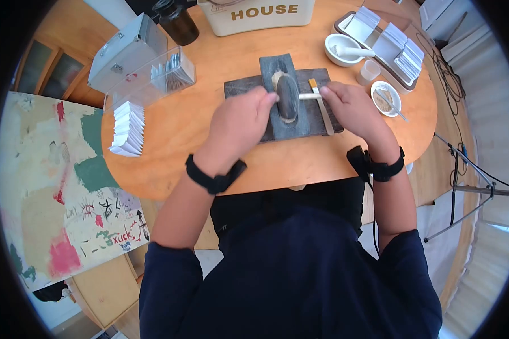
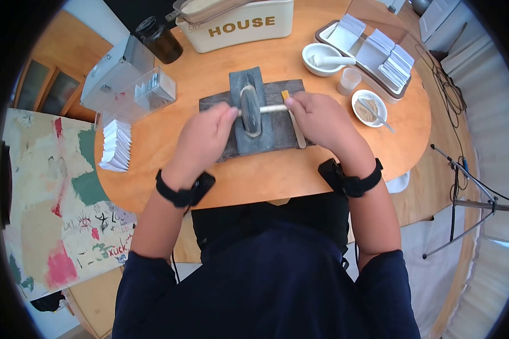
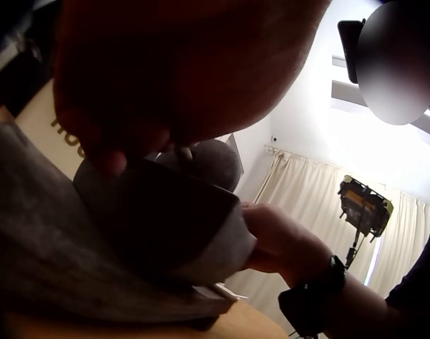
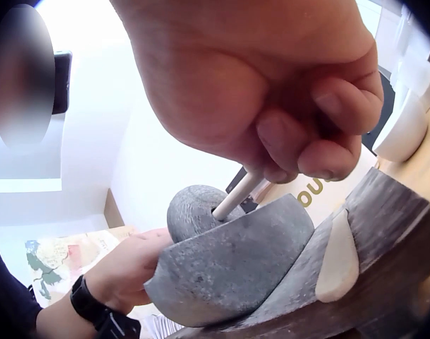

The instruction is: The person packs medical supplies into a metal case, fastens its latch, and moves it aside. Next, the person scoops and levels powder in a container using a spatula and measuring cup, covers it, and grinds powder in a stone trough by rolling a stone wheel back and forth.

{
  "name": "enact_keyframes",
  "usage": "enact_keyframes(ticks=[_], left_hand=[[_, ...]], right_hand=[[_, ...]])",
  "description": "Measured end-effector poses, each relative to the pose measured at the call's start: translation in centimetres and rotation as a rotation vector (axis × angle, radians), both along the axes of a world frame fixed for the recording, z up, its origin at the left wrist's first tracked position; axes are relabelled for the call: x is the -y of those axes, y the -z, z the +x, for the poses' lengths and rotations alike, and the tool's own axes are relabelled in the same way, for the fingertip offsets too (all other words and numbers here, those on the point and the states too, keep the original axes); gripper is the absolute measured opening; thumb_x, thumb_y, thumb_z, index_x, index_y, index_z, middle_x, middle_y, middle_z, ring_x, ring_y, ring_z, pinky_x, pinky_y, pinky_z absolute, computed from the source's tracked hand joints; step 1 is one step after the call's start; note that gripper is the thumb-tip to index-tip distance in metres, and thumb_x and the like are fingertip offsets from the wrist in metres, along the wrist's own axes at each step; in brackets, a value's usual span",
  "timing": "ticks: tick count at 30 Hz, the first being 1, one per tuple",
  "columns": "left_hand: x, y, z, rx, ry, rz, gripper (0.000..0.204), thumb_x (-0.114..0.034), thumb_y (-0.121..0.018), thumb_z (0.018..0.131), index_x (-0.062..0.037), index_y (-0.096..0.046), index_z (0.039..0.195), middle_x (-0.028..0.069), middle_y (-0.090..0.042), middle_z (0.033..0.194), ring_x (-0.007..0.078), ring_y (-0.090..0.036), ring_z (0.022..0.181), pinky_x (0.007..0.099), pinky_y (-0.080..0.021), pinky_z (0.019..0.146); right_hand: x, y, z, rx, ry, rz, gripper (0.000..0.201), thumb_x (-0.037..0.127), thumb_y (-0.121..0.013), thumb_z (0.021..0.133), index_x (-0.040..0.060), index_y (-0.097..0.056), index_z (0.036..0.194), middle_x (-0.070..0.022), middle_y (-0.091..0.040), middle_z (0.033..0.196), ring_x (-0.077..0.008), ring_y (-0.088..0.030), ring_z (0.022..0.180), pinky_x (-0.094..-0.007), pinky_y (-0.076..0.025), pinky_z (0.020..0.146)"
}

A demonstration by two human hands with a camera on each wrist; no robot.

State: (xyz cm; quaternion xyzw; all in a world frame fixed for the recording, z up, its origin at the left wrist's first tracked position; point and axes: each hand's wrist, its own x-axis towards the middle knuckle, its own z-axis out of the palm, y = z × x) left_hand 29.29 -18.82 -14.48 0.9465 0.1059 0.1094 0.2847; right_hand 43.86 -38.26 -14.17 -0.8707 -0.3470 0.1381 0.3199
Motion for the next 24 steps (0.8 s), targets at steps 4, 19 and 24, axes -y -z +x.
enact_keyframes(ticks=[4, 19, 24], left_hand=[[-0.5, 0.9, 1.4, 0.081, -0.068, -0.01, 0.035, -0.033, -0.047, 0.101, -0.0048, -0.061, 0.086, 0.0203, -0.064, 0.075, 0.0414, -0.062, 0.074, 0.05, -0.048, 0.064], [0.0, 0.6, -0.3, 0.072, -0.039, -0.002, 0.036, -0.032, -0.046, 0.102, -0.0039, -0.059, 0.084, 0.0219, -0.062, 0.074, 0.0431, -0.061, 0.075, 0.05, -0.047, 0.065], [-0.6, 1.7, 0.2, 0.011, -0.112, -0.1, 0.037, -0.032, -0.046, 0.103, -0.002, -0.058, 0.084, 0.0228, -0.059, 0.072, 0.0445, -0.059, 0.074, 0.0495, -0.045, 0.063]], right_hand=[[-0.8, 0.8, -0.2, 0.031, 0.031, 0.034, 0.039, 0.036, -0.047, 0.1, 0.0028, -0.067, 0.097, -0.0217, -0.067, 0.084, -0.0413, -0.063, 0.084, -0.0478, -0.049, 0.075], [-0.8, 1.1, 0.0, 0.047, -0.007, 0.12, 0.039, 0.035, -0.044, 0.101, 0.0048, -0.066, 0.09, -0.0205, -0.066, 0.083, -0.0415, -0.062, 0.08, -0.0495, -0.049, 0.072], [-1.3, -0.2, -0.8, 0.08, 0.017, 0.049, 0.037, 0.035, -0.044, 0.1, 0.0062, -0.067, 0.092, -0.0189, -0.067, 0.084, -0.0408, -0.063, 0.082, -0.0485, -0.05, 0.073]])
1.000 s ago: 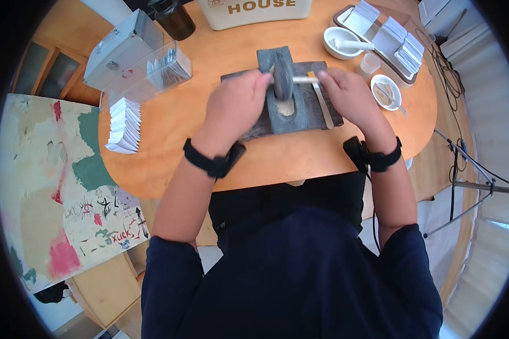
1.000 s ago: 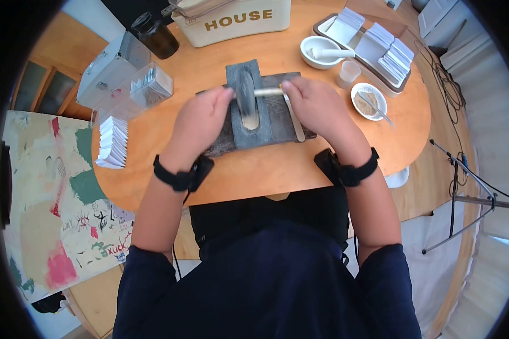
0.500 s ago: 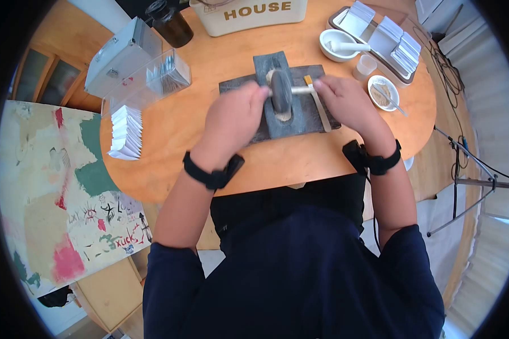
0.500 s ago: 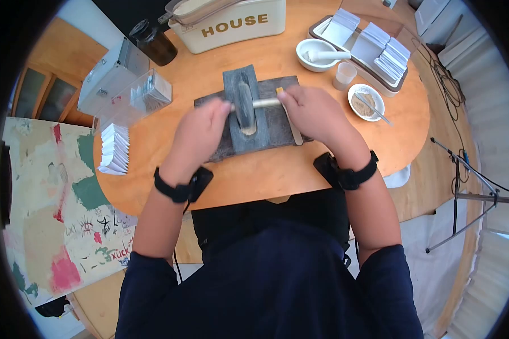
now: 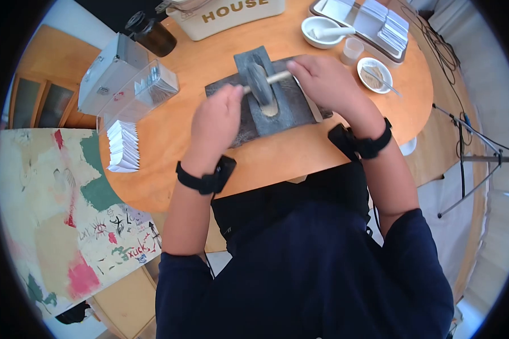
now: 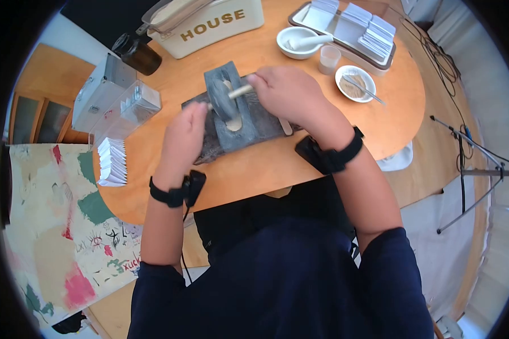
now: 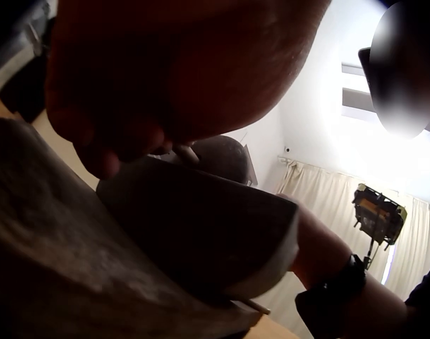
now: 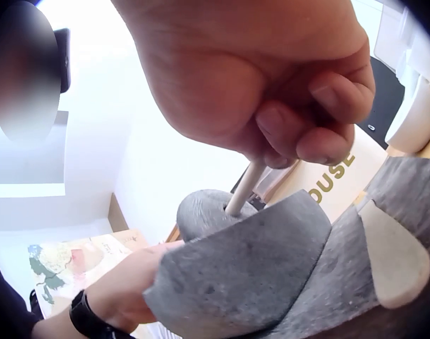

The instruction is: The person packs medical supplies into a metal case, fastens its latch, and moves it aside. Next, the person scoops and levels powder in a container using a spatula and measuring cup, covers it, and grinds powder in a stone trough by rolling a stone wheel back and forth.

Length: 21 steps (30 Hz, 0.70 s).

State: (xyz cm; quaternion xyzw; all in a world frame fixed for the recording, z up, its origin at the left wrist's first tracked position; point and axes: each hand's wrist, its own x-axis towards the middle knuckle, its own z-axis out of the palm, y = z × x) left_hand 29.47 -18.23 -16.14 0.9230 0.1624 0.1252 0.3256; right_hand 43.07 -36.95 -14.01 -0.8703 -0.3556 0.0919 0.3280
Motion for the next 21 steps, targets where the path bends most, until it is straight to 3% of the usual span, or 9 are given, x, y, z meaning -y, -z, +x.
enact_keyframes(ticks=[3, 5, 12, 17, 20, 21], left_hand=[[-0.7, -0.2, 1.2, 0.021, -0.004, 0.054, 0.038, -0.033, -0.045, 0.103, -0.0022, -0.057, 0.084, 0.0231, -0.059, 0.072, 0.0446, -0.059, 0.073, 0.0493, -0.045, 0.063], [-0.1, -0.8, -0.1, 0.024, 0.034, 0.096, 0.038, -0.033, -0.045, 0.103, -0.0023, -0.058, 0.084, 0.0231, -0.059, 0.073, 0.0443, -0.059, 0.073, 0.0488, -0.045, 0.063], [-1.1, -0.2, 1.2, -0.028, -0.01, 0.019, 0.038, -0.035, -0.046, 0.102, -0.0029, -0.058, 0.085, 0.023, -0.059, 0.074, 0.0429, -0.059, 0.074, 0.0474, -0.046, 0.065], [-0.6, -0.9, 0.2, 0.007, 0.049, 0.036, 0.039, -0.035, -0.046, 0.103, -0.0025, -0.058, 0.085, 0.0237, -0.059, 0.075, 0.0436, -0.058, 0.075, 0.047, -0.046, 0.065], [-1.0, 0.1, 0.9, 0.03, 0.016, 0.027, 0.037, -0.034, -0.047, 0.102, -0.0027, -0.056, 0.084, 0.0228, -0.058, 0.074, 0.0438, -0.058, 0.074, 0.0467, -0.046, 0.065], [-1.3, 0.1, 0.9, 0.032, 0.039, 0.019, 0.036, -0.032, -0.047, 0.103, -0.0021, -0.055, 0.084, 0.0163, -0.054, 0.068, 0.0317, -0.056, 0.066, 0.0403, -0.045, 0.061]], right_hand=[[-0.6, 0.7, 0.6, -0.015, 0.067, -0.002, 0.036, 0.035, -0.045, 0.1, 0.0073, -0.069, 0.097, -0.0182, -0.068, 0.087, -0.0394, -0.065, 0.085, -0.0474, -0.052, 0.075], [0.1, 0.8, 0.9, 0.012, -0.05, -0.009, 0.038, 0.036, -0.045, 0.099, 0.0069, -0.069, 0.098, -0.018, -0.069, 0.087, -0.0387, -0.065, 0.086, -0.0477, -0.052, 0.076], [-0.5, 1.3, 0.9, -0.023, 0.014, -0.007, 0.038, 0.036, -0.044, 0.1, 0.0081, -0.071, 0.102, -0.017, -0.07, 0.09, -0.0375, -0.066, 0.087, -0.0483, -0.052, 0.077], [0.5, 1.0, 0.8, -0.088, -0.07, -0.042, 0.038, 0.035, -0.043, 0.1, 0.0079, -0.07, 0.102, -0.0173, -0.07, 0.091, -0.0371, -0.066, 0.088, -0.0482, -0.052, 0.077], [-0.5, 1.5, 1.0, 0.009, -0.018, 0.04, 0.037, 0.036, -0.045, 0.1, 0.0088, -0.07, 0.1, -0.0177, -0.069, 0.09, -0.0366, -0.066, 0.087, -0.0471, -0.052, 0.077], [-0.5, 0.9, 0.7, -0.024, 0.005, 0.023, 0.037, 0.036, -0.045, 0.1, 0.0084, -0.07, 0.099, -0.018, -0.069, 0.088, -0.0367, -0.066, 0.086, -0.0469, -0.052, 0.076]])
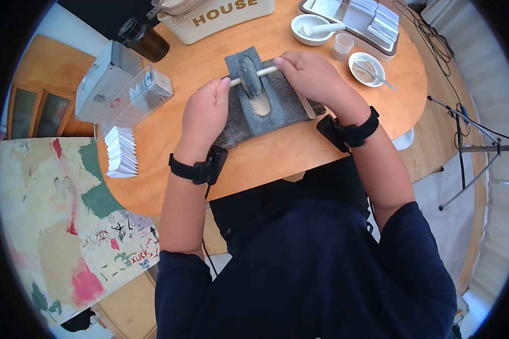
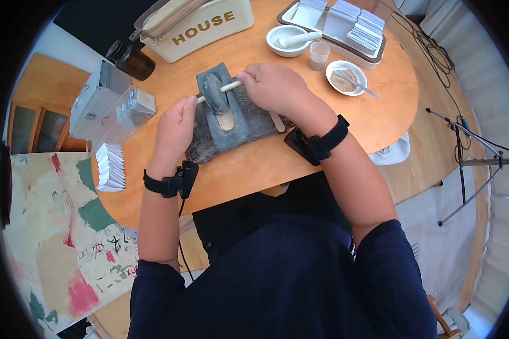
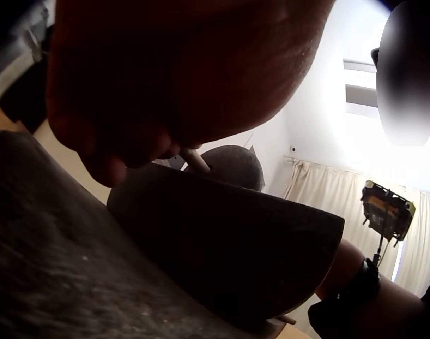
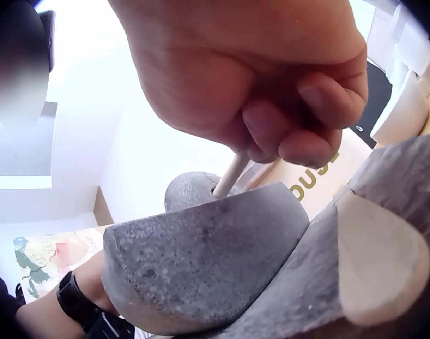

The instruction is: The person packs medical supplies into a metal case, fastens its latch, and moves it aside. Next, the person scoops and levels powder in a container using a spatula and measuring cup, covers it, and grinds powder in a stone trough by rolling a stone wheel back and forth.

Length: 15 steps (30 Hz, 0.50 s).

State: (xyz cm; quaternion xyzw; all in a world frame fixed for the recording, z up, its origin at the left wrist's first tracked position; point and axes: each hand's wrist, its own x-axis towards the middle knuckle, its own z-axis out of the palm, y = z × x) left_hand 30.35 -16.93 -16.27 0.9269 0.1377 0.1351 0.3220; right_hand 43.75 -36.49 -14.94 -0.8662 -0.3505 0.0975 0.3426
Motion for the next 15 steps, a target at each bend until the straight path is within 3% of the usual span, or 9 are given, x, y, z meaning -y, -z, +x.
enact_keyframes(ticks=[1, 4, 10, 12, 15], left_hand=[[-0.2, 0.0, 0.1, 0.006, 0.021, -0.006, 0.036, -0.03, -0.048, 0.104, -0.0015, -0.055, 0.084, 0.0097, -0.051, 0.062, 0.0197, -0.055, 0.058, 0.034, -0.044, 0.058], [1.2, -0.5, -2.7, -0.018, 0.07, -0.02, 0.038, -0.032, -0.046, 0.104, -0.0008, -0.055, 0.083, 0.0091, -0.052, 0.063, 0.0198, -0.055, 0.059, 0.0342, -0.044, 0.059], [-0.1, 0.2, -0.1, 0.013, -0.015, -0.049, 0.039, -0.033, -0.047, 0.104, -0.0005, -0.053, 0.082, 0.0067, -0.051, 0.063, 0.0167, -0.052, 0.059, 0.0315, -0.042, 0.058], [0.4, -0.4, -1.2, -0.049, 0.009, -0.125, 0.039, -0.035, -0.047, 0.103, -0.0015, -0.055, 0.083, 0.0238, -0.054, 0.072, 0.0438, -0.055, 0.07, 0.0449, -0.044, 0.062], [0.9, -0.7, -2.2, -0.038, 0.021, -0.145, 0.038, -0.035, -0.048, 0.103, -0.0015, -0.053, 0.084, 0.0241, -0.053, 0.071, 0.0438, -0.054, 0.069, 0.0448, -0.043, 0.061]], right_hand=[[0.0, -0.5, -0.2, -0.03, 0.019, -0.015, 0.037, 0.036, -0.046, 0.099, 0.0081, -0.07, 0.099, -0.0182, -0.069, 0.086, -0.0369, -0.066, 0.084, -0.0466, -0.052, 0.076], [1.6, -0.3, -0.6, -0.024, -0.106, -0.063, 0.038, 0.037, -0.046, 0.1, 0.0074, -0.07, 0.099, -0.0178, -0.069, 0.085, -0.0369, -0.066, 0.083, -0.0463, -0.052, 0.076], [-0.3, 0.1, 0.0, -0.04, 0.015, -0.007, 0.038, 0.037, -0.044, 0.1, 0.0085, -0.07, 0.102, -0.0174, -0.069, 0.086, -0.0382, -0.065, 0.085, -0.0465, -0.052, 0.076], [0.4, -0.5, -0.5, -0.041, -0.02, -0.032, 0.037, 0.036, -0.045, 0.1, 0.0073, -0.069, 0.099, -0.0182, -0.068, 0.086, -0.0395, -0.065, 0.085, -0.0475, -0.051, 0.075], [0.8, -0.4, -0.9, -0.042, -0.067, -0.014, 0.036, 0.035, -0.045, 0.1, 0.0065, -0.068, 0.093, -0.0199, -0.068, 0.086, -0.0404, -0.064, 0.085, -0.0495, -0.05, 0.075]])
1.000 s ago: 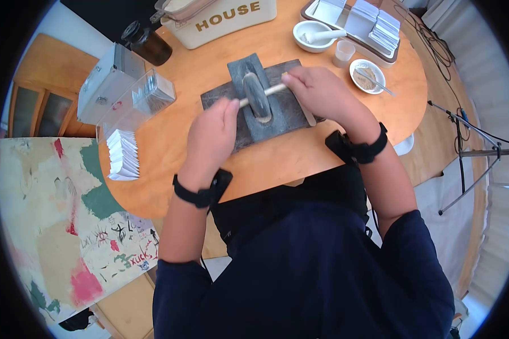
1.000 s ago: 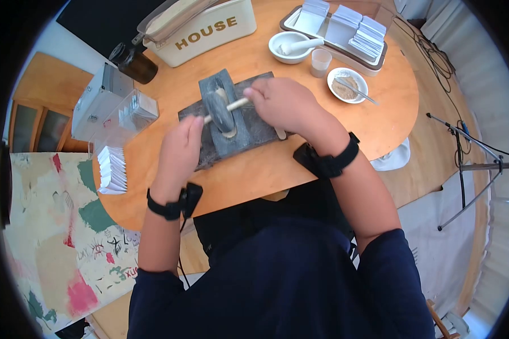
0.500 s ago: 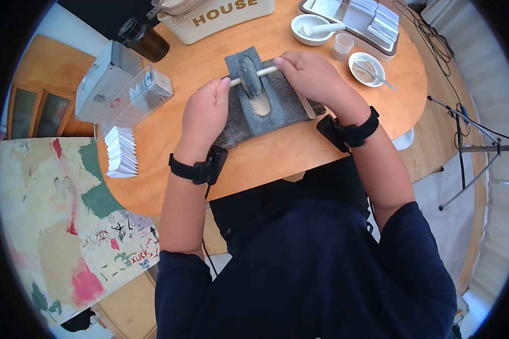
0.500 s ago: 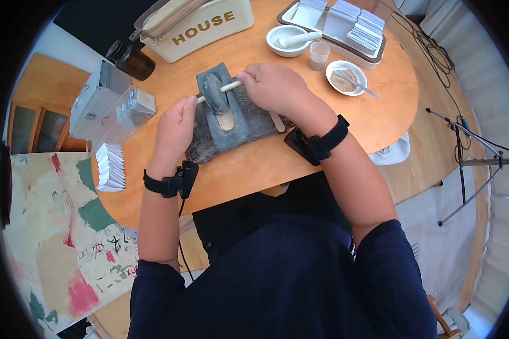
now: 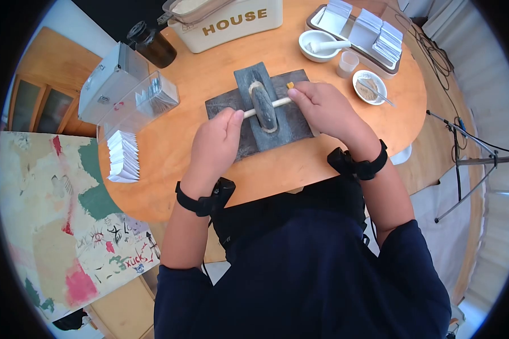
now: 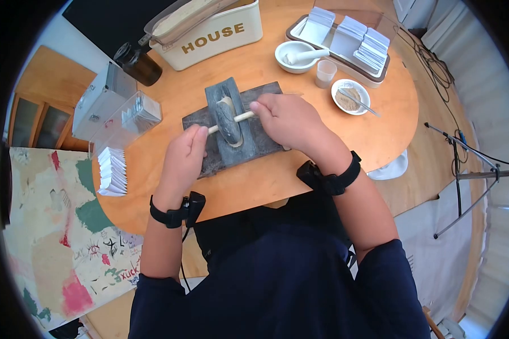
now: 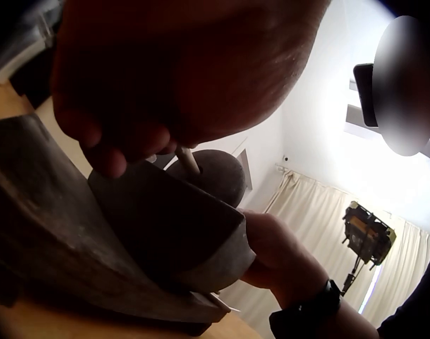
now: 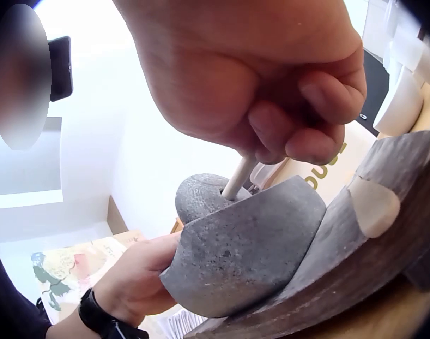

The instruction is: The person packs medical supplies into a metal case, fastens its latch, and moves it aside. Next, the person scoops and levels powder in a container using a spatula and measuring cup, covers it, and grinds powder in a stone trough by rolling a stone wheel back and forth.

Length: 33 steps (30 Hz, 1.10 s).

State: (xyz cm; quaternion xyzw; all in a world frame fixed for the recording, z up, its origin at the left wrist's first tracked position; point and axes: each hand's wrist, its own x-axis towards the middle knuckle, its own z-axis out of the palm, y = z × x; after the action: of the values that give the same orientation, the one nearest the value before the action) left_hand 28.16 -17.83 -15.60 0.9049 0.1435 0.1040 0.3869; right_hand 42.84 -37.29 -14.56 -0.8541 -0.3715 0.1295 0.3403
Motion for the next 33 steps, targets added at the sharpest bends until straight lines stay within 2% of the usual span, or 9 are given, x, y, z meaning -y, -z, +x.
enact_keyframes(ticks=[3, 5, 6, 8, 11, 15, 23, 29, 33], left_hand=[[-1.1, 1.7, 0.7, 0.045, 0.0, -0.051, 0.036, -0.032, -0.048, 0.103, -0.0017, -0.053, 0.084, 0.0222, -0.049, 0.068, 0.0391, -0.052, 0.063, 0.0431, -0.043, 0.06], [-2.2, 1.9, 1.4, 0.029, 0.015, -0.083, 0.034, -0.03, -0.049, 0.103, -0.0017, -0.054, 0.084, 0.0144, -0.049, 0.064, 0.0257, -0.052, 0.058, 0.0366, -0.042, 0.058], [-2.3, 1.9, 1.6, 0.043, 0.039, -0.097, 0.034, -0.03, -0.049, 0.103, -0.0017, -0.054, 0.084, 0.0144, -0.049, 0.064, 0.0257, -0.052, 0.058, 0.0366, -0.042, 0.058], [-2.5, 1.5, 1.7, -0.018, 0.011, -0.396, 0.034, -0.029, -0.048, 0.104, -0.002, -0.057, 0.085, 0.004, -0.05, 0.063, 0.0122, -0.049, 0.061, 0.0286, -0.041, 0.059], [-2.6, 0.7, 1.8, -0.032, 0.064, -0.512, 0.033, -0.028, -0.048, 0.105, -0.0021, -0.059, 0.088, -0.0017, -0.051, 0.067, 0.0072, -0.048, 0.066, 0.0234, -0.039, 0.063], [-3.5, 0.6, 2.0, -0.093, 0.152, -0.575, 0.032, -0.026, -0.047, 0.105, -0.0014, -0.059, 0.089, -0.0013, -0.051, 0.067, 0.0077, -0.047, 0.067, 0.0227, -0.039, 0.065], [-4.5, 2.3, 2.4, -0.015, 0.302, -0.778, 0.032, -0.028, -0.046, 0.106, -0.0028, -0.059, 0.091, -0.0028, -0.047, 0.067, 0.0092, -0.049, 0.067, 0.0228, -0.04, 0.064], [-4.0, 2.7, 2.5, 0.034, 0.269, -0.782, 0.032, -0.024, -0.047, 0.105, 0.0003, -0.058, 0.087, -0.0028, -0.043, 0.066, 0.0071, -0.041, 0.063, 0.0248, -0.043, 0.066], [-4.2, 3.1, 2.4, 0.067, 0.247, -0.826, 0.031, -0.025, -0.048, 0.105, -0.0001, -0.058, 0.089, -0.0043, -0.042, 0.066, 0.0067, -0.041, 0.063, 0.0243, -0.043, 0.066]], right_hand=[[-0.6, -0.1, -0.4, -0.043, 0.068, 0.011, 0.036, 0.034, -0.046, 0.1, 0.0059, -0.068, 0.092, -0.0204, -0.068, 0.087, -0.0402, -0.065, 0.085, -0.0494, -0.051, 0.075], [-1.2, 0.0, -0.1, 0.062, 0.068, 0.024, 0.036, 0.034, -0.047, 0.099, 0.0052, -0.068, 0.094, -0.0201, -0.068, 0.086, -0.0395, -0.065, 0.084, -0.0485, -0.051, 0.075], [-1.4, 0.2, -0.1, 0.077, 0.091, 0.011, 0.036, 0.034, -0.047, 0.099, 0.0052, -0.068, 0.094, -0.0201, -0.068, 0.086, -0.0395, -0.065, 0.084, -0.0485, -0.051, 0.075], [-1.7, 0.8, -0.4, 0.071, 0.088, 0.107, 0.037, 0.034, -0.047, 0.1, 0.0044, -0.068, 0.096, -0.0205, -0.069, 0.086, -0.0398, -0.065, 0.085, -0.048, -0.051, 0.075], [-1.3, 0.7, -0.2, -0.04, 0.071, 0.145, 0.036, 0.035, -0.047, 0.101, 0.0047, -0.067, 0.099, -0.0212, -0.068, 0.086, -0.0402, -0.065, 0.085, -0.048, -0.051, 0.075], [1.8, 0.9, -1.5, -0.028, 0.151, 0.263, 0.035, 0.036, -0.051, 0.101, 0.0042, -0.063, 0.099, -0.0189, -0.067, 0.082, -0.0358, -0.067, 0.081, -0.0433, -0.05, 0.072], [16.2, 7.7, 1.0, -0.104, 0.769, 0.22, 0.028, 0.029, -0.061, 0.099, 0.0008, -0.064, 0.096, -0.0039, -0.062, 0.074, -0.0102, -0.056, 0.069, -0.0271, -0.043, 0.06], [17.6, 6.5, 2.3, -0.192, 0.972, 0.194, 0.039, 0.037, -0.059, 0.099, -0.0018, -0.065, 0.1, -0.0036, -0.062, 0.075, -0.0105, -0.054, 0.065, -0.0267, -0.043, 0.058], [16.8, 6.5, 3.8, -0.267, 0.88, 0.123, 0.044, 0.041, -0.057, 0.099, -0.0023, -0.065, 0.1, -0.0045, -0.062, 0.071, -0.0115, -0.056, 0.065, -0.0269, -0.044, 0.059]])
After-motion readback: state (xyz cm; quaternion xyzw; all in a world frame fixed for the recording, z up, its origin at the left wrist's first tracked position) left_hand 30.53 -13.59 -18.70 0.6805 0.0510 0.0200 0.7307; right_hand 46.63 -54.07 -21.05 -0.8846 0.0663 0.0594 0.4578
